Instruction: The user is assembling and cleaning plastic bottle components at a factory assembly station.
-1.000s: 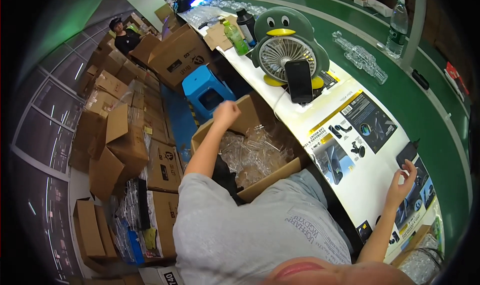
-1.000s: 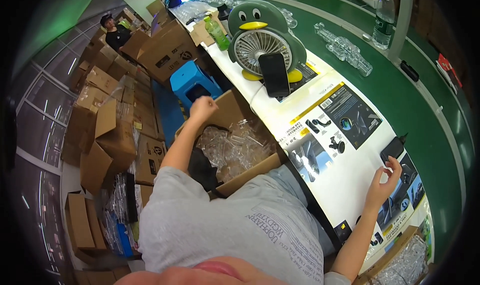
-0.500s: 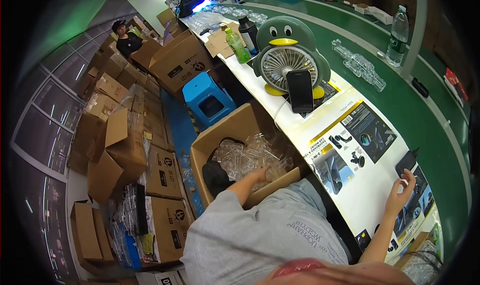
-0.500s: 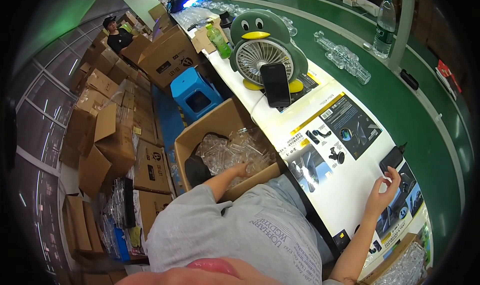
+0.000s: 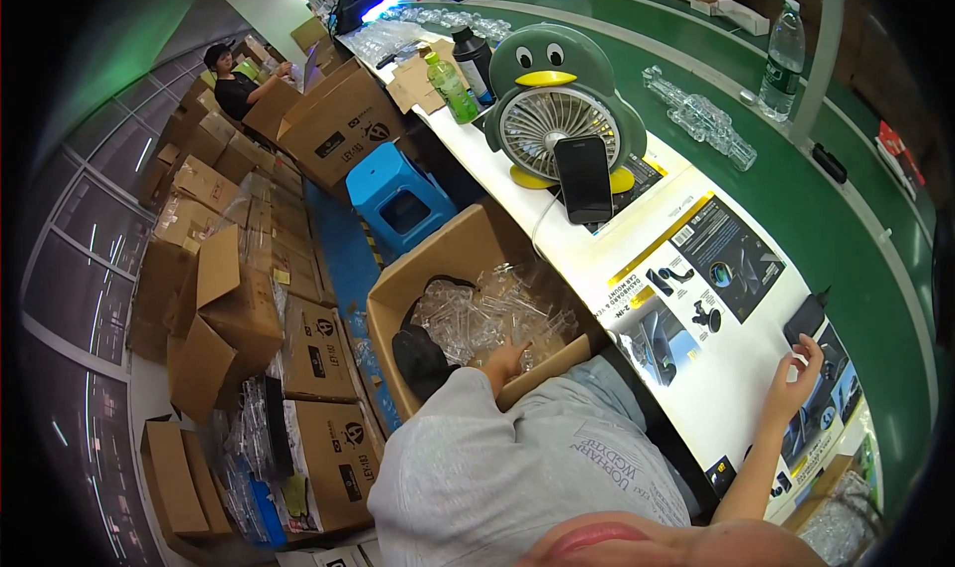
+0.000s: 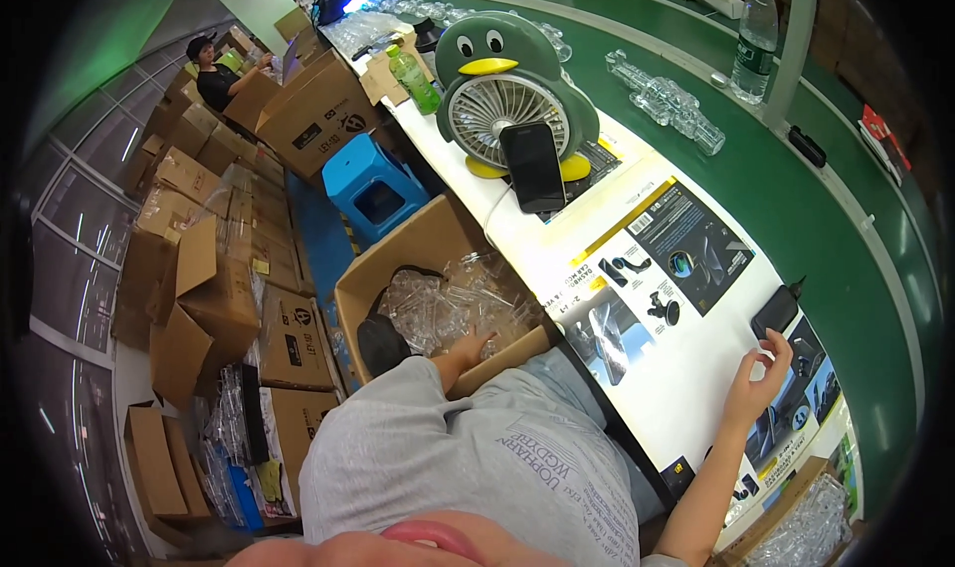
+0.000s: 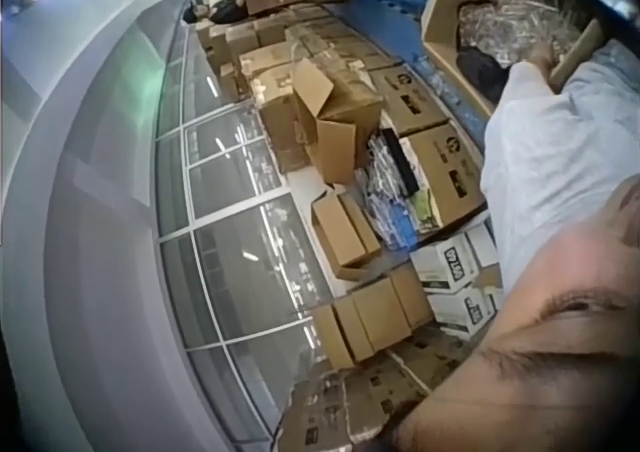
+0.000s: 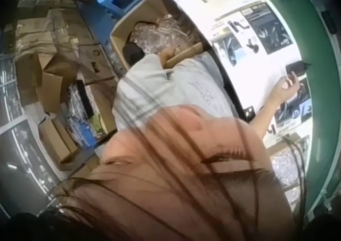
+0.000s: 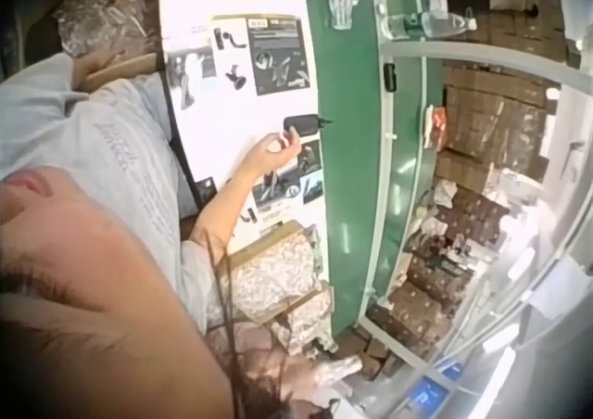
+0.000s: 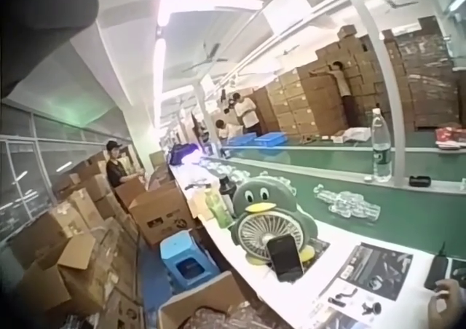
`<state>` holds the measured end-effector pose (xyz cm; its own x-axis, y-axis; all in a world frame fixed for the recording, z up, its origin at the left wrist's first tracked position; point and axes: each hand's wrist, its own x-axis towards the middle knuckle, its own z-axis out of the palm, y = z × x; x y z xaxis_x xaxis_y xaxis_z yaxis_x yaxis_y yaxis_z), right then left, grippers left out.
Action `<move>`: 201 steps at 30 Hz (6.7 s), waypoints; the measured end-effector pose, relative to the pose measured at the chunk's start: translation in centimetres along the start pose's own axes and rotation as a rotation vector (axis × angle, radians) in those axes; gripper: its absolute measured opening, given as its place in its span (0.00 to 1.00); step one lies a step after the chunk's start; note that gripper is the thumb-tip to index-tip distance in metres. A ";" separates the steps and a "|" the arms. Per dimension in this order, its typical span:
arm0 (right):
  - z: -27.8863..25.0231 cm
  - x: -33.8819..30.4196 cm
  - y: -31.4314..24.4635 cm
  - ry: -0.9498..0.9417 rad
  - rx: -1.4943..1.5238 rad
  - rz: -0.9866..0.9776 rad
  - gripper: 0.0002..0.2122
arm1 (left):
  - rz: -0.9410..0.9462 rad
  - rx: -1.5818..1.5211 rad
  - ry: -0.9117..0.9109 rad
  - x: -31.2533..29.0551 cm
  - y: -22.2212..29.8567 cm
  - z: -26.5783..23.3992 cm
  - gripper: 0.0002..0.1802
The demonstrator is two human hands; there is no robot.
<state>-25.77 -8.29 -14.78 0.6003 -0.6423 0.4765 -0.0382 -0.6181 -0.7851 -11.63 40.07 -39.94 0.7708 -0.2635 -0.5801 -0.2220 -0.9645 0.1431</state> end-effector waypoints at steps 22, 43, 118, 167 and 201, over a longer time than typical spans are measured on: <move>0.4 0.0 0.6 0.015 -0.023 0.061 0.14 | 0.528 0.260 0.189 2.3 0.2 -1.2 0.27; 0.1 0.8 -2.0 0.046 0.074 -0.041 0.13 | 0.534 -0.893 -0.268 -16.4 1.9 -31.9 0.33; -2.9 1.6 -4.2 0.242 0.729 0.354 0.14 | 1.477 -0.838 0.503 -2.8 41.6 -25.1 0.21; -3.5 2.4 -2.5 0.400 0.661 0.262 0.12 | 1.512 -0.687 0.366 -3.1 41.0 -26.3 0.25; -5.0 2.7 -3.4 0.273 0.858 0.442 0.15 | 1.237 -1.124 -0.522 -2.3 39.5 -27.6 0.15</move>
<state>-27.99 -10.20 -8.80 0.4632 -0.8840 0.0628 0.4403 0.1681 -0.8820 -5.67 2.09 -10.80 0.1763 -0.9733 0.1472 0.1809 0.1790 0.9671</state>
